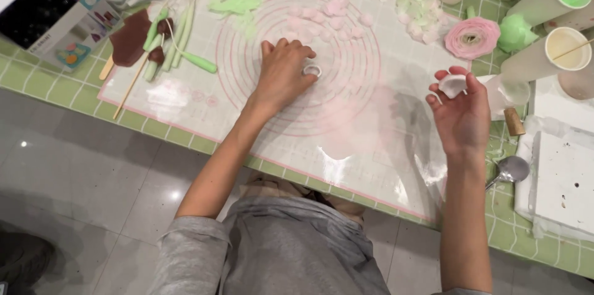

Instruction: Manually shaping and folding small wax pieces to create petals for decorative candles.

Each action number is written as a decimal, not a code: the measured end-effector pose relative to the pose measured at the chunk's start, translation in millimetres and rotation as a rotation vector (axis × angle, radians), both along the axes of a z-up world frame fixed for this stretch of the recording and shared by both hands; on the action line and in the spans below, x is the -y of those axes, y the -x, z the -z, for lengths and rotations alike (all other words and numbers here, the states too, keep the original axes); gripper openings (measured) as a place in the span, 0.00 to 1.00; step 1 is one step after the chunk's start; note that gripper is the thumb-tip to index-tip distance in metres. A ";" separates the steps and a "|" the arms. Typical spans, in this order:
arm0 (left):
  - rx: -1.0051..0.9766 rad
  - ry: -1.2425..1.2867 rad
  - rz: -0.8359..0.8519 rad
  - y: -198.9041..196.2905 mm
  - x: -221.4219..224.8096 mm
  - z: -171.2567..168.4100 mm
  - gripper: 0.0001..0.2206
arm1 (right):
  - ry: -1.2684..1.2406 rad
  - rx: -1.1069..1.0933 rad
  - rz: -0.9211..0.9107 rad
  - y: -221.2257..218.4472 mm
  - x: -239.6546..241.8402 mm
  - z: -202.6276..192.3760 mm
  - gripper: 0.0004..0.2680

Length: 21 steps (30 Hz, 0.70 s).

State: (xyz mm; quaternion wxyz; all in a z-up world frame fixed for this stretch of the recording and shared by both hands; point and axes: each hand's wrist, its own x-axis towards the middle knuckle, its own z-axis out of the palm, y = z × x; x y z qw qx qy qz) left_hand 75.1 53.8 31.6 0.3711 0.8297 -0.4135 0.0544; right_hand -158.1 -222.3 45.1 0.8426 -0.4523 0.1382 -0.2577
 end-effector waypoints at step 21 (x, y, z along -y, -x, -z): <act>0.103 0.010 0.341 57.7 100.3 19.1 0.22 | 1.168 -0.622 -0.035 -28.4 -26.3 -1.7 0.12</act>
